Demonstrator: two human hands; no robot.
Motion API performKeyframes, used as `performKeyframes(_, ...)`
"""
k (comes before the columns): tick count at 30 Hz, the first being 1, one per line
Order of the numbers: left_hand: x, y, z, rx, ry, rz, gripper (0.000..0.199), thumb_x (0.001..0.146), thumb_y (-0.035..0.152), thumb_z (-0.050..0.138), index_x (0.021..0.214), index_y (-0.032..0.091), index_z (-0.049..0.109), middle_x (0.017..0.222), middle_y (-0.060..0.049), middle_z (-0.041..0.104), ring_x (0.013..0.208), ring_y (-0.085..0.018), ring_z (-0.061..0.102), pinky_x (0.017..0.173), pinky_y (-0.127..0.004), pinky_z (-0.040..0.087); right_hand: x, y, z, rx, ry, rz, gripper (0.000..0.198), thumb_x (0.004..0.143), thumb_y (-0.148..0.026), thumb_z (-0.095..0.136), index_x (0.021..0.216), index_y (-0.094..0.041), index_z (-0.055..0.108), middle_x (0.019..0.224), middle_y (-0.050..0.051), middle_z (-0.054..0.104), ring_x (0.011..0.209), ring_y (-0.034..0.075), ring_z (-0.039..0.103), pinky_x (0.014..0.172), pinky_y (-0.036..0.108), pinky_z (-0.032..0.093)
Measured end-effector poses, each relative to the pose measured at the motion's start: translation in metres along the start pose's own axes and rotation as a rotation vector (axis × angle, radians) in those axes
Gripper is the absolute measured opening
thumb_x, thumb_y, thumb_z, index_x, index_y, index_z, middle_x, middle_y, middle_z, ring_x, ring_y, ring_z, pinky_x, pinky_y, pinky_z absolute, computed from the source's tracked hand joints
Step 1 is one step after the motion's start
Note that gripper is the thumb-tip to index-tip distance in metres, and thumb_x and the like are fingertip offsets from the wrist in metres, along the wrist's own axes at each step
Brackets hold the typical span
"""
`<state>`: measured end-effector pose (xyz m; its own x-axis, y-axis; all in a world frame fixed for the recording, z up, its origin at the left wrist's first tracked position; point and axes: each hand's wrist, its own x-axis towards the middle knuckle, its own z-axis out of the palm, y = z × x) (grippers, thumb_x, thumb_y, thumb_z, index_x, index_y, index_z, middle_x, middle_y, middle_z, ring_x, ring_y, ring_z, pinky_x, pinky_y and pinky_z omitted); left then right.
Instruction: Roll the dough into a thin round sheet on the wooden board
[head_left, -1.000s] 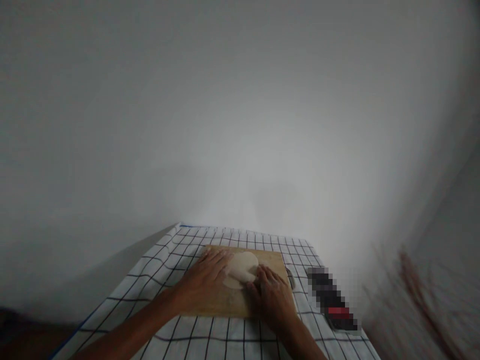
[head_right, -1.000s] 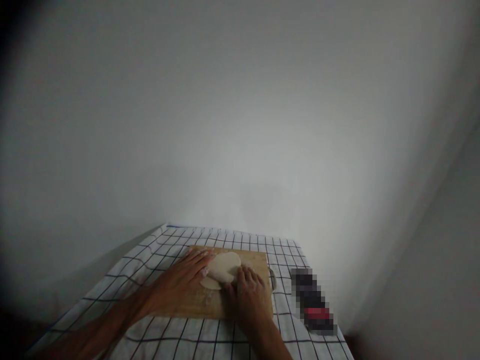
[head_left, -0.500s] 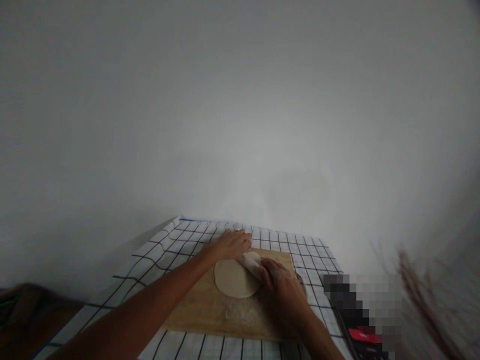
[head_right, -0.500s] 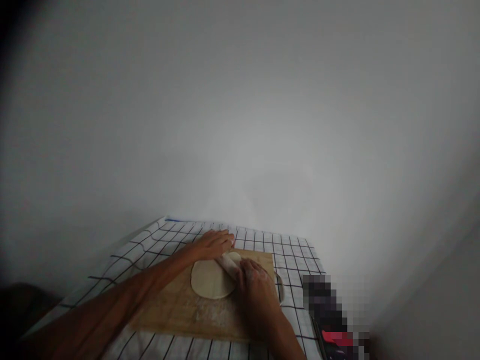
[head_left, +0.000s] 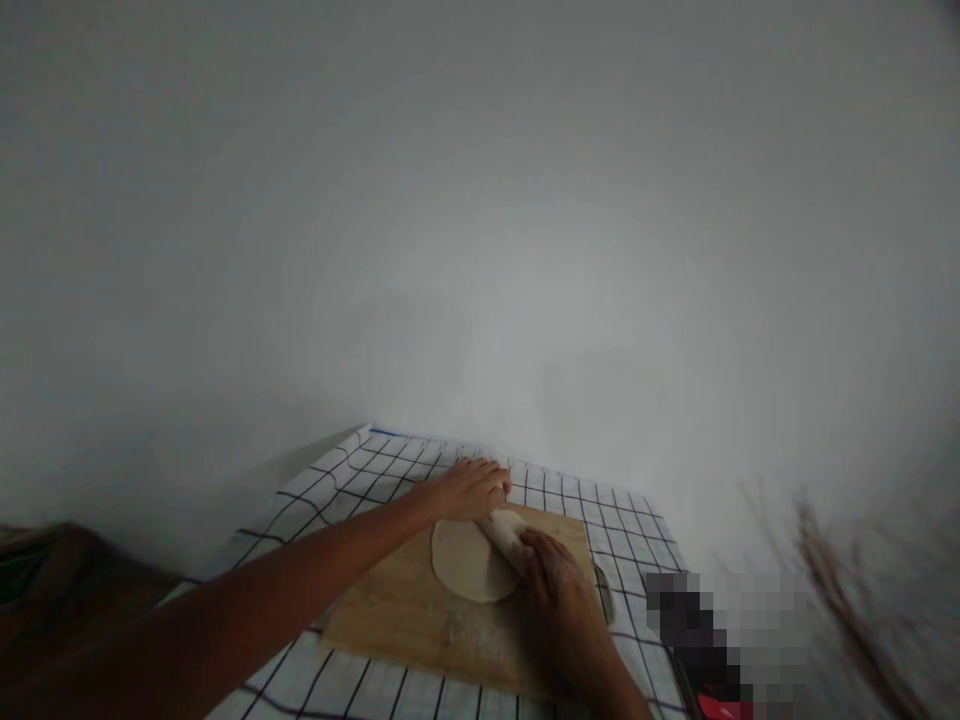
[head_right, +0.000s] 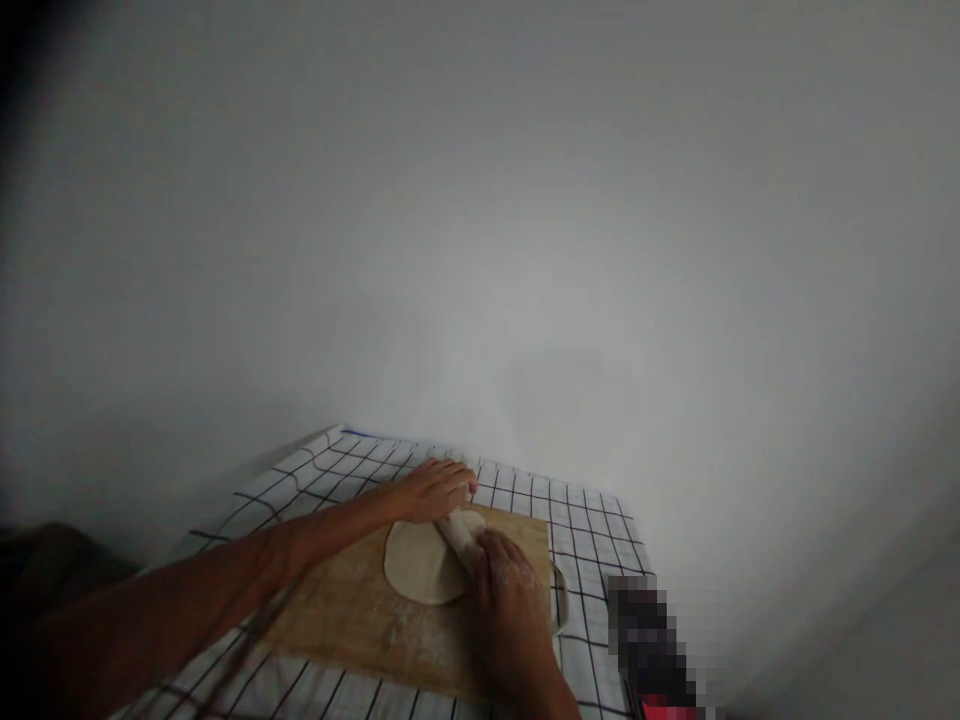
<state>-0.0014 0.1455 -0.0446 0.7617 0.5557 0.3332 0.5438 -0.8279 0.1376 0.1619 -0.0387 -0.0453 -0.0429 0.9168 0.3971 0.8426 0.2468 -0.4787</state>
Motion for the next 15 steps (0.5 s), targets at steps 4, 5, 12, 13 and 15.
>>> performKeyframes(4, -0.03, -0.004, -0.004, -0.011, 0.054, -0.005, 0.041, 0.1, 0.028, 0.037, 0.132, 0.027, 0.062, 0.143, -0.004, 0.06, 0.134, -0.027, 0.05, 0.114, -0.048, 0.031, -0.006, 0.0, 0.007, -0.019, -0.024, -0.038, 0.042, 0.104, -0.034, 0.034, 0.135, -0.022, 0.06, 0.139, 0.007, 0.062, 0.134, 0.022, 0.053, 0.114, 0.038, 0.042)
performKeyframes(5, -0.037, -0.004, -0.006, -0.022, 0.057, -0.01, 0.043, 0.1, 0.028, 0.036, 0.136, 0.027, 0.059, 0.146, -0.004, 0.057, 0.137, -0.027, 0.048, 0.116, -0.048, 0.029, -0.007, 0.0, 0.009, -0.026, -0.029, -0.043, 0.043, 0.104, -0.036, 0.035, 0.136, -0.022, 0.06, 0.14, 0.007, 0.061, 0.135, 0.022, 0.052, 0.115, 0.04, 0.041)
performKeyframes(12, -0.11, -0.002, -0.018, -0.079, 0.133, 0.036, 0.05, 0.103, 0.03, 0.033, 0.153, 0.032, 0.039, 0.158, 0.001, 0.042, 0.148, -0.021, 0.034, 0.124, -0.044, 0.024, -0.007, -0.013, 0.008, -0.124, -0.05, -0.093, 0.041, 0.098, -0.042, 0.05, 0.133, -0.025, 0.063, 0.145, 0.008, 0.056, 0.138, 0.026, 0.047, 0.116, 0.044, 0.04)
performKeyframes(13, -0.119, -0.001, -0.021, -0.089, 0.148, 0.043, 0.05, 0.104, 0.031, 0.033, 0.154, 0.031, 0.037, 0.159, 0.001, 0.04, 0.148, -0.021, 0.032, 0.125, -0.043, 0.024, -0.006, -0.016, 0.006, -0.122, -0.052, -0.088, 0.04, 0.097, -0.042, 0.053, 0.132, -0.026, 0.064, 0.146, 0.007, 0.055, 0.138, 0.026, 0.047, 0.115, 0.043, 0.04)
performKeyframes(15, -0.132, 0.001, -0.029, -0.126, 0.137, 0.036, 0.05, 0.104, 0.034, 0.035, 0.153, 0.029, 0.039, 0.16, -0.001, 0.039, 0.149, -0.022, 0.032, 0.124, -0.043, 0.026, -0.005, -0.021, 0.003, -0.107, -0.064, -0.08, 0.038, 0.094, -0.043, 0.059, 0.128, -0.029, 0.068, 0.145, 0.006, 0.056, 0.137, 0.026, 0.048, 0.114, 0.042, 0.04)
